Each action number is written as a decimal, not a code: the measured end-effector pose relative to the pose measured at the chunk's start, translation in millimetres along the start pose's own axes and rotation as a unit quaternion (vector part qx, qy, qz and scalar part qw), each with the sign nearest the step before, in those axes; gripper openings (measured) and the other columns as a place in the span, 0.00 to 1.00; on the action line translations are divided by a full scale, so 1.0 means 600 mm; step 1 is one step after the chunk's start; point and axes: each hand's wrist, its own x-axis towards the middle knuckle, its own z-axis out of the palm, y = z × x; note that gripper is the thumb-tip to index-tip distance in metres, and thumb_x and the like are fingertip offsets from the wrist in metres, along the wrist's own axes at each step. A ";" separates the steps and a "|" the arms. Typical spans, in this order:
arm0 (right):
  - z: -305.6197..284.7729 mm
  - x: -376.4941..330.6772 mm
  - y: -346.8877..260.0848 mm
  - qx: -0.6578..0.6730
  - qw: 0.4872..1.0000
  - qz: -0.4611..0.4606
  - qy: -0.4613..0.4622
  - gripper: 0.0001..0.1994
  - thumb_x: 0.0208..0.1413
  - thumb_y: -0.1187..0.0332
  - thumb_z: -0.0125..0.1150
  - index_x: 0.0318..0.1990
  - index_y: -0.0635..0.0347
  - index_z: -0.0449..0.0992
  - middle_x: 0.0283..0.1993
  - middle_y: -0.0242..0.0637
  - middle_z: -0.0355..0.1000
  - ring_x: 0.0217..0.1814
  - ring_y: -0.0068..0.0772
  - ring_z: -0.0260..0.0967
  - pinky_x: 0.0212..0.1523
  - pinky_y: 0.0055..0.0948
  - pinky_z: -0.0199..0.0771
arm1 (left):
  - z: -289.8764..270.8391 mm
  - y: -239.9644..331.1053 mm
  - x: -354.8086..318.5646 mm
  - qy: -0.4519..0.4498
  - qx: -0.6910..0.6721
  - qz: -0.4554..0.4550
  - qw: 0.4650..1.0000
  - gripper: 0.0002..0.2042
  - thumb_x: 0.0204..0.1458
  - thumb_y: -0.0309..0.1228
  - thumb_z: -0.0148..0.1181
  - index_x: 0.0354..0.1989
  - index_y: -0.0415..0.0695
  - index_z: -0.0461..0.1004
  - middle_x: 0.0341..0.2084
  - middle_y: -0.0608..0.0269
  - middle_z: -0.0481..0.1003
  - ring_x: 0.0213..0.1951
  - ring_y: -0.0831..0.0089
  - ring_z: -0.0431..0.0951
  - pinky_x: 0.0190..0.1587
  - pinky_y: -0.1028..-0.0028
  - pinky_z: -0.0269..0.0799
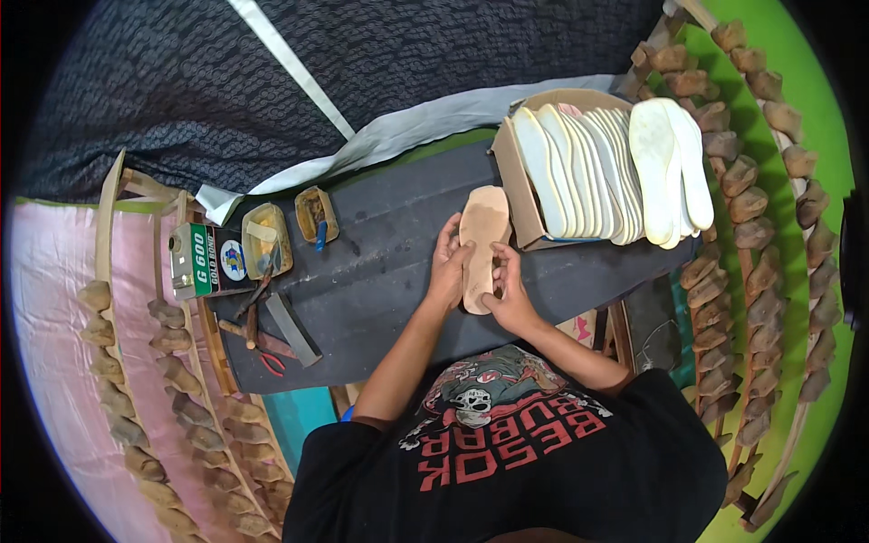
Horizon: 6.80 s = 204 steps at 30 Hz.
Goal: Applying glue to shoe insoles using a brush at a workstation.
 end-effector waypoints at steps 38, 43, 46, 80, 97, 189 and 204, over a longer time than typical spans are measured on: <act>0.163 0.220 -0.047 0.271 0.896 0.187 -0.297 0.17 0.73 0.54 0.46 0.47 0.60 0.73 0.51 0.48 0.78 0.46 0.34 0.79 0.47 0.32 0.79 | -0.102 0.043 -0.192 -0.047 -0.227 -0.123 0.965 0.45 0.59 0.75 0.27 0.66 0.49 0.66 0.42 0.57 0.73 0.40 0.65 0.74 0.42 0.62 0.73; 0.242 0.245 -0.059 0.046 0.952 0.045 -0.298 0.14 0.63 0.71 0.61 0.54 0.61 0.72 0.45 0.31 0.76 0.38 0.17 0.69 0.42 0.22 0.72 | -0.199 0.081 -0.207 -0.082 -0.248 -0.143 0.955 0.44 0.60 0.74 0.31 0.67 0.46 0.65 0.43 0.57 0.72 0.41 0.64 0.75 0.45 0.60 0.74; 0.305 0.254 -0.111 -0.085 0.959 -0.020 -0.268 0.25 0.54 0.79 0.65 0.61 0.58 0.70 0.40 0.28 0.68 0.33 0.17 0.64 0.37 0.21 0.69 | -0.259 0.100 -0.233 -0.071 -0.251 -0.148 0.954 0.44 0.60 0.73 0.31 0.67 0.47 0.66 0.45 0.56 0.73 0.42 0.63 0.75 0.46 0.59 0.74; 0.395 0.311 -0.169 -0.270 0.920 -0.145 -0.243 0.15 0.66 0.66 0.60 0.57 0.58 0.78 0.43 0.45 0.75 0.43 0.45 0.73 0.46 0.39 0.72 | -0.380 0.203 -0.172 -0.134 -0.310 -0.159 0.928 0.39 0.62 0.69 0.33 0.68 0.51 0.65 0.45 0.58 0.71 0.42 0.65 0.74 0.44 0.59 0.72; 0.266 0.237 -0.326 -0.342 0.844 -0.231 -0.344 0.14 0.64 0.68 0.61 0.55 0.59 0.76 0.45 0.45 0.73 0.46 0.54 0.74 0.46 0.45 0.74 | -0.350 0.196 -0.154 -0.167 -0.284 -0.188 0.925 0.41 0.62 0.70 0.33 0.65 0.46 0.68 0.45 0.58 0.75 0.42 0.66 0.77 0.43 0.58 0.77; 0.191 0.089 -0.304 -0.290 0.830 -0.357 -0.315 0.11 0.59 0.70 0.66 0.44 0.66 0.75 0.36 0.47 0.76 0.37 0.51 0.77 0.40 0.43 0.78 | -0.227 0.145 -0.172 -0.071 -0.165 -0.270 0.946 0.47 0.55 0.78 0.31 0.59 0.46 0.72 0.36 0.59 0.78 0.35 0.67 0.80 0.37 0.66 0.78; 0.077 0.119 -0.315 -0.309 0.828 -0.342 -0.320 0.09 0.59 0.69 0.65 0.43 0.63 0.74 0.33 0.46 0.74 0.34 0.51 0.74 0.38 0.43 0.74 | -0.197 0.142 -0.151 -0.238 -0.194 -0.181 0.934 0.50 0.55 0.79 0.25 0.65 0.45 0.66 0.44 0.57 0.76 0.32 0.71 0.75 0.30 0.70 0.74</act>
